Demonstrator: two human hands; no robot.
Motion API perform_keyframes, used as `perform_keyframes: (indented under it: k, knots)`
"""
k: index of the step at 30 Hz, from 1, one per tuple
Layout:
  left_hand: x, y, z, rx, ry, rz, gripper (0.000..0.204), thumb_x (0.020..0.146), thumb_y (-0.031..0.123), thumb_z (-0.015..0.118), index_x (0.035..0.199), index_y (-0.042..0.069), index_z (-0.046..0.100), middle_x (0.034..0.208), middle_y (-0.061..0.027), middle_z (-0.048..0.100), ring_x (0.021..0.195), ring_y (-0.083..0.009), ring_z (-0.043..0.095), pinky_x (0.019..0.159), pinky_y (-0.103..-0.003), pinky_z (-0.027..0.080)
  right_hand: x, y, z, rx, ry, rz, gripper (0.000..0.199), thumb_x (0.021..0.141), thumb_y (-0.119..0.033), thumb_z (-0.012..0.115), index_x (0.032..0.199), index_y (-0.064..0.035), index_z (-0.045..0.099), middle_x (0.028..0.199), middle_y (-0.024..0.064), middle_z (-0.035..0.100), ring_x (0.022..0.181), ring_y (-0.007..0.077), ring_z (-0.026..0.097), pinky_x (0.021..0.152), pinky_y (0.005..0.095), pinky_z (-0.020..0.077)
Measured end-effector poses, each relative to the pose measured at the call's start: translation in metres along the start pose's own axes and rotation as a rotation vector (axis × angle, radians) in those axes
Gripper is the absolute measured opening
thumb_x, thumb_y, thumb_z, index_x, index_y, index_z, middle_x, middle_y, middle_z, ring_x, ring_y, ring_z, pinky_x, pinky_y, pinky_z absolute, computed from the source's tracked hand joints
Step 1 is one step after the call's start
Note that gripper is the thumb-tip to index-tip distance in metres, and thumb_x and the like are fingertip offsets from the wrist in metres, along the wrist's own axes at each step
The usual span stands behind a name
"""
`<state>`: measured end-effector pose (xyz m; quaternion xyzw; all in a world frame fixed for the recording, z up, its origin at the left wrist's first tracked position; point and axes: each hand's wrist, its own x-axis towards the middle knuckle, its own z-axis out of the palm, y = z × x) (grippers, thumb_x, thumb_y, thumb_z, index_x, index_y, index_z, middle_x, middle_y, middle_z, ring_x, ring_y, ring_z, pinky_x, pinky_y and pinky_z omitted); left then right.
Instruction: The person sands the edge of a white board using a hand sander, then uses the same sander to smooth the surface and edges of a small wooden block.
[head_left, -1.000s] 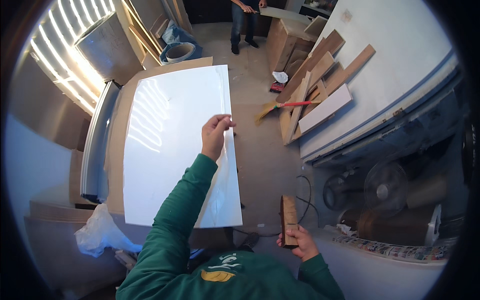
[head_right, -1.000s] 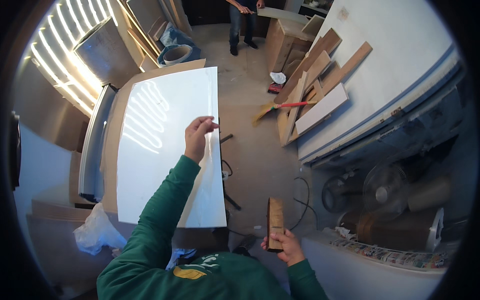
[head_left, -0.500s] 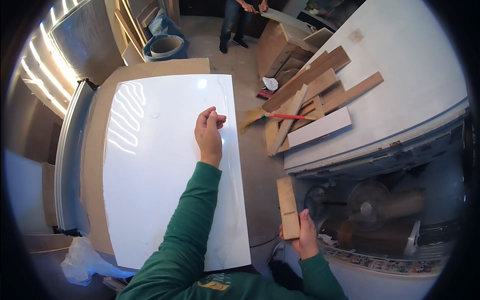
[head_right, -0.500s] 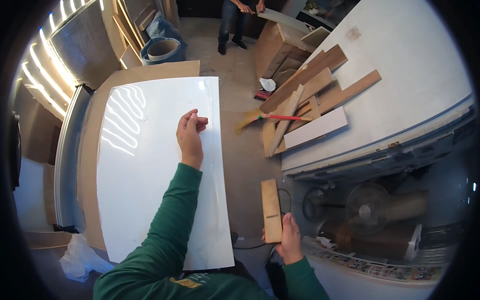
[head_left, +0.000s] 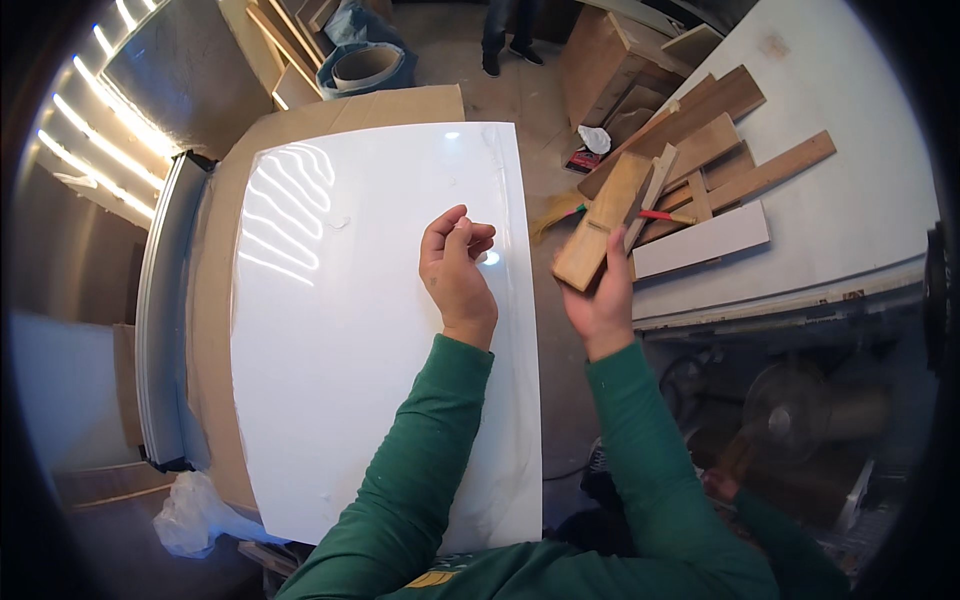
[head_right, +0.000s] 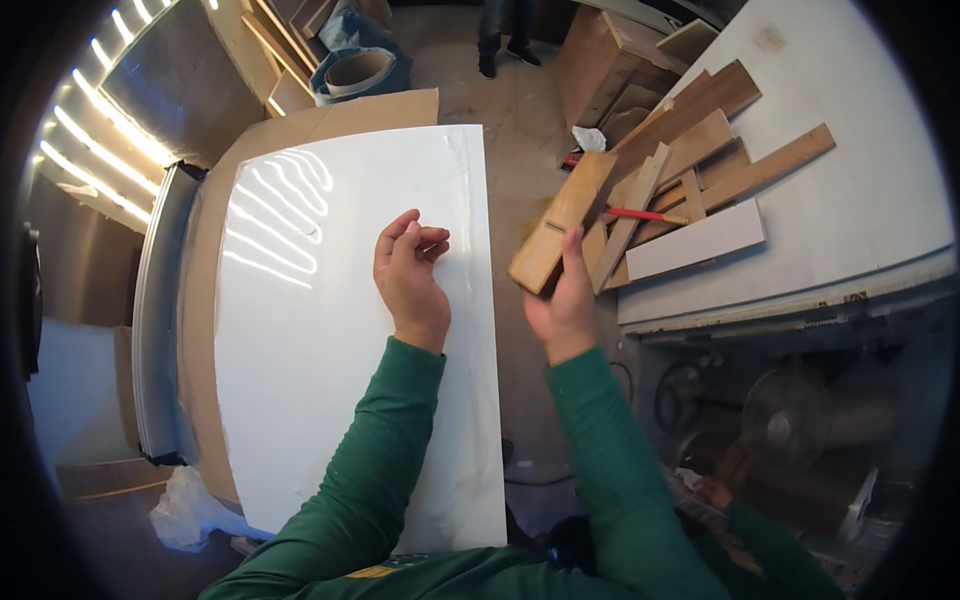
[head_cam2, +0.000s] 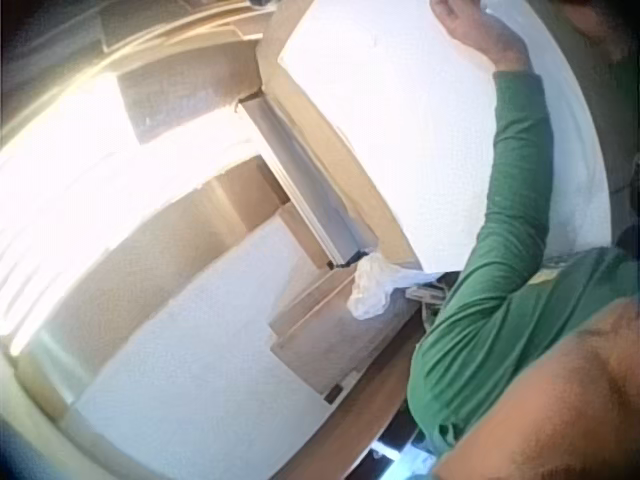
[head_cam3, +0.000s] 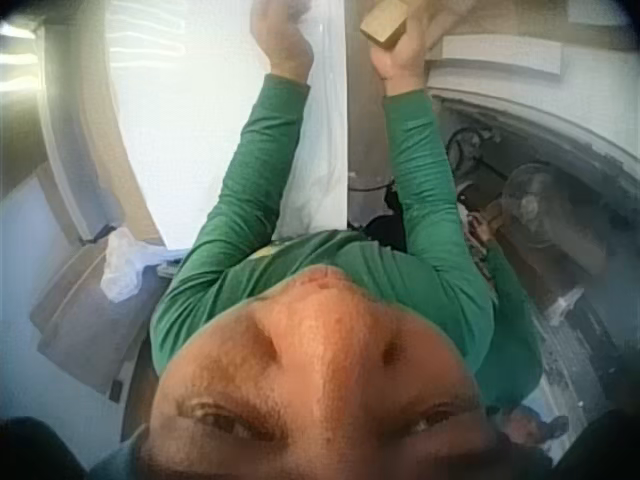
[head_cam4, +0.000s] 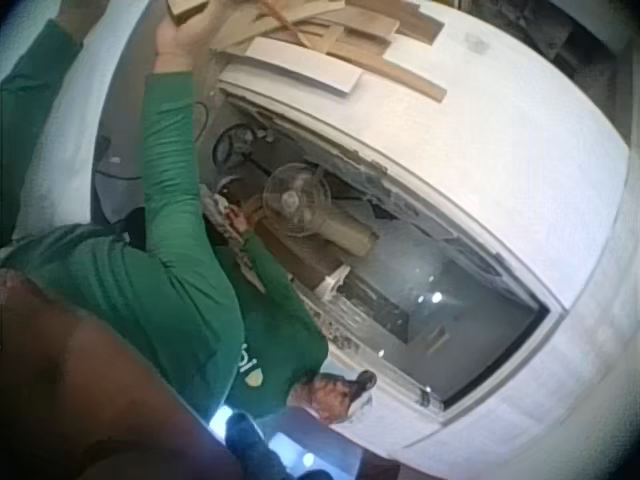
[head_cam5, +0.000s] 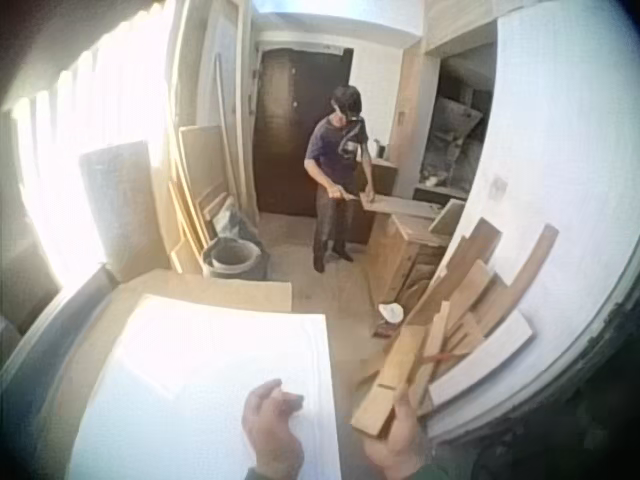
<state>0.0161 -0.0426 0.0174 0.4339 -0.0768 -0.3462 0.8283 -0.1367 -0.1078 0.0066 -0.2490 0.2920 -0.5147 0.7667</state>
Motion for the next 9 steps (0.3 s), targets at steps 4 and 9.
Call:
perform_keyframes:
  k: [4,9]
  knots:
    - [0.0,0.0,0.002,-0.004,0.012,-0.023,0.028,0.103,0.015,0.052,0.124,-0.003,0.057,0.088,-0.0091,0.069,0.085,-0.0184,0.064,0.084,-0.034,0.052,0.058,0.008,0.037,0.169,-0.232,0.166,0.056,0.097,-0.055,0.066,0.124,-0.0078,0.057,0.101,0.0088,0.061,0.091,0.0243,0.061,0.082,0.0421,0.0506]
    - [0.005,-0.022,-0.004,-0.073,-0.025,0.013,0.031,0.104,0.018,0.053,0.127,-0.003,0.055,0.091,-0.0105,0.069,0.087,-0.0207,0.065,0.088,-0.035,0.052,0.079,0.067,0.083,-0.052,-0.166,-0.029,0.064,0.098,-0.053,0.065,0.143,-0.0101,0.05,0.123,0.0066,0.063,0.112,0.0276,0.063,0.095,0.0452,0.0527]
